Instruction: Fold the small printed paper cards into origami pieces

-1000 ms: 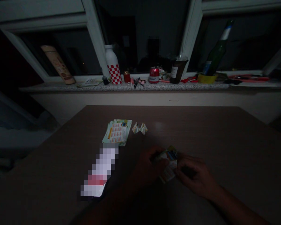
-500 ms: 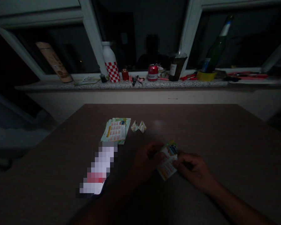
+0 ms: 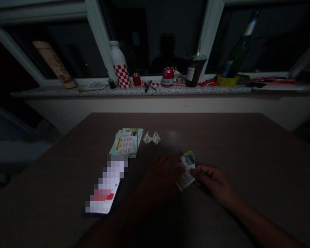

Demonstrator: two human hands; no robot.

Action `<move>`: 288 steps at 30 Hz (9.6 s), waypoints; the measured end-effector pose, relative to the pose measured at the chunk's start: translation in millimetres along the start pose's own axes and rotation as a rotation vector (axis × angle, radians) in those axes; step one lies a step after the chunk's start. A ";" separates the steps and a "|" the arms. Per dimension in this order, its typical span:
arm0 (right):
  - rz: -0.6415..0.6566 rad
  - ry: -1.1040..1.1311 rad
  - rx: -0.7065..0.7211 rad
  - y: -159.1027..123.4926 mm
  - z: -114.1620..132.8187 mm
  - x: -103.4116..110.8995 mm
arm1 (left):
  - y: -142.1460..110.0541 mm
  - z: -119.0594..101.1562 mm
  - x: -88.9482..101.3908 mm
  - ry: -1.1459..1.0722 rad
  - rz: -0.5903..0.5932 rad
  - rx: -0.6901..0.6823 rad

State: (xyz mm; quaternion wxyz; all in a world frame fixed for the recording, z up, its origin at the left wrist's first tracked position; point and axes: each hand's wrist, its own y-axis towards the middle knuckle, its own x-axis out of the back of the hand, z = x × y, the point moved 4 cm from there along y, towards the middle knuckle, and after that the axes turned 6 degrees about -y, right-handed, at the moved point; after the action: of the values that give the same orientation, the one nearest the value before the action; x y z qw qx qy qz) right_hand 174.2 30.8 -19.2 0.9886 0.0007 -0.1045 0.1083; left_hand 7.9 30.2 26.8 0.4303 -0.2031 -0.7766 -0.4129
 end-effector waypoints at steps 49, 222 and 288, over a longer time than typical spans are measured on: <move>-0.224 -0.826 0.902 -25.5 46.7 -2.4 | 8.5 -10.3 -2.4 -0.014 -0.293 -0.018; 0.159 -0.941 0.333 -2.4 7.9 8.0 | 7.2 18.5 -35.7 0.128 0.381 0.267; 0.093 -0.990 0.359 -2.5 1.9 4.6 | 19.2 30.9 -34.5 0.007 0.512 0.442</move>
State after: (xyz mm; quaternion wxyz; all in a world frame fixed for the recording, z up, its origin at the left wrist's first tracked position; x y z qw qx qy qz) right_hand 178.7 29.2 -16.4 0.7995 0.2164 -0.5385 0.1548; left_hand 24.2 67.8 -2.0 0.5565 -0.2917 -0.7696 -0.1137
